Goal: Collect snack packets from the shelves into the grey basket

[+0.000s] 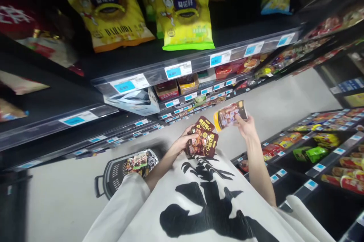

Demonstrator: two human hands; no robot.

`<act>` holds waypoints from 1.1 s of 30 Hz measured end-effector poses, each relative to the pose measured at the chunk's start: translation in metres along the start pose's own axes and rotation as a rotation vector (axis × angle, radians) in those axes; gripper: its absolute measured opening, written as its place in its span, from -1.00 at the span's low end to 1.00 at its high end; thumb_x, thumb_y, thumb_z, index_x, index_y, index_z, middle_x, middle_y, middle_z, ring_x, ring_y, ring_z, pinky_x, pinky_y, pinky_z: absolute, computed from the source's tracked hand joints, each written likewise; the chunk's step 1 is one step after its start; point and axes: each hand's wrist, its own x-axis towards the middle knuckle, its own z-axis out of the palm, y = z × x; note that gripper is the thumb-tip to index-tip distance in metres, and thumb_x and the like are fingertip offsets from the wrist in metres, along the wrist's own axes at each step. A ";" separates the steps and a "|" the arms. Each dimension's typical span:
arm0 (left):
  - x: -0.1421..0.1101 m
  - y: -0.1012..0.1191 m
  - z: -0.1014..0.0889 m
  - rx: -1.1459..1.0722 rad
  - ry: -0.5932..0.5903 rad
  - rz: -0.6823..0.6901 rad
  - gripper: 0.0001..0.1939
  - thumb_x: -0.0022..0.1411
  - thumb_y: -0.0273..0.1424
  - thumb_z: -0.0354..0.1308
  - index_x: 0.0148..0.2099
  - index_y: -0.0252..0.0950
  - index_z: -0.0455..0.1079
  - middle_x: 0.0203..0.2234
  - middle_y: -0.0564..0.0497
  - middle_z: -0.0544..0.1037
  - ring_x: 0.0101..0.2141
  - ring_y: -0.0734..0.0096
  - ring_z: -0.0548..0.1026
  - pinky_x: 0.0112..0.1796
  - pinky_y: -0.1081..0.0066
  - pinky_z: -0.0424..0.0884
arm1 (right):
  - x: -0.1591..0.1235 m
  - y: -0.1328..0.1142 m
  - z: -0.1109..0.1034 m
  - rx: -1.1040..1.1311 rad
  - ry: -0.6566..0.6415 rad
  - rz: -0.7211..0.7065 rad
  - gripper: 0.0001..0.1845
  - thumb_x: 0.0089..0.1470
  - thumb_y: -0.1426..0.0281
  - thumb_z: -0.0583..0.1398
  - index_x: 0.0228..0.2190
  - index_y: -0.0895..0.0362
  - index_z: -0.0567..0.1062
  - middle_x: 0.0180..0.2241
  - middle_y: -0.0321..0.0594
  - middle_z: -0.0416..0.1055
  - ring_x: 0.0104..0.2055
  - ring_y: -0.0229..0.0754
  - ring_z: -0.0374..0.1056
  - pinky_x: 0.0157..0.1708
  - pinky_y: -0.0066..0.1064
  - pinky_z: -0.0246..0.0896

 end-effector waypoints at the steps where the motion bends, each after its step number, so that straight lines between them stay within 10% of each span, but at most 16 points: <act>1: -0.003 0.002 0.000 -0.008 -0.003 0.004 -0.13 -0.16 -0.40 0.57 0.25 -0.18 0.45 0.04 -0.09 0.63 -0.03 0.04 0.62 0.08 0.10 0.51 | 0.010 -0.003 0.015 0.030 0.005 -0.098 -0.46 -0.26 0.19 0.58 -0.24 0.05 0.57 -0.30 -0.30 0.62 -0.37 -0.19 0.56 -0.39 -0.33 0.61; 8: -0.019 0.009 -0.004 -0.009 0.059 0.019 -0.11 -0.19 -0.38 0.59 0.24 -0.21 0.44 0.01 -0.11 0.63 -0.08 0.03 0.64 0.05 0.06 0.53 | 0.097 -0.020 0.139 -0.193 -0.243 -0.683 -0.68 0.16 0.09 0.33 -0.21 0.06 0.55 -0.08 -0.12 0.62 0.06 -0.03 0.55 0.19 -0.11 0.44; 16: -0.039 0.018 -0.007 0.031 0.139 0.047 -0.19 -0.16 -0.37 0.56 0.18 -0.22 0.42 0.04 -0.12 0.61 -0.04 0.04 0.62 0.07 0.02 0.52 | 0.168 -0.039 0.212 -0.968 -0.459 -0.692 -0.66 0.24 0.23 0.25 -0.11 0.24 0.57 0.02 0.16 0.54 0.18 0.24 0.37 0.33 0.19 0.14; 21: -0.046 0.017 -0.008 0.071 0.195 0.101 -0.22 -0.10 -0.31 0.55 0.20 -0.17 0.41 0.06 -0.07 0.59 0.04 0.00 0.58 0.11 0.05 0.50 | 0.101 -0.025 0.176 -0.751 -0.265 -0.707 -0.38 0.30 0.01 0.17 0.19 0.16 0.40 0.26 0.06 0.35 0.34 0.12 0.20 0.40 0.06 0.04; 23: -0.045 0.015 -0.009 0.088 0.239 0.124 -0.22 -0.06 -0.26 0.54 0.22 -0.14 0.40 0.05 -0.04 0.60 0.04 -0.02 0.58 0.09 0.06 0.51 | 0.048 -0.004 0.140 -0.520 -0.196 -0.480 -0.37 0.31 -0.10 0.09 0.16 0.07 0.42 0.23 -0.01 0.40 0.25 0.03 0.33 0.26 -0.09 0.27; 26: -0.042 0.017 -0.006 0.161 0.255 0.122 -0.23 -0.05 -0.21 0.54 0.21 -0.16 0.42 0.03 -0.07 0.60 0.02 -0.02 0.58 0.07 0.05 0.52 | -0.035 0.033 0.089 -0.278 -0.485 0.074 -0.31 0.21 -0.24 0.11 0.04 0.03 0.49 0.09 -0.06 0.53 0.08 0.02 0.48 0.06 -0.14 0.44; 33: -0.034 0.033 0.017 0.531 0.069 0.213 -0.29 0.14 -0.25 0.42 0.32 -0.12 0.36 0.23 -0.04 0.48 0.28 0.02 0.37 0.31 0.14 0.24 | -0.125 0.082 0.073 -0.004 -0.151 0.308 -0.16 -0.21 0.17 0.56 0.09 0.03 0.42 0.04 -0.12 0.58 0.02 0.03 0.55 0.08 -0.14 0.46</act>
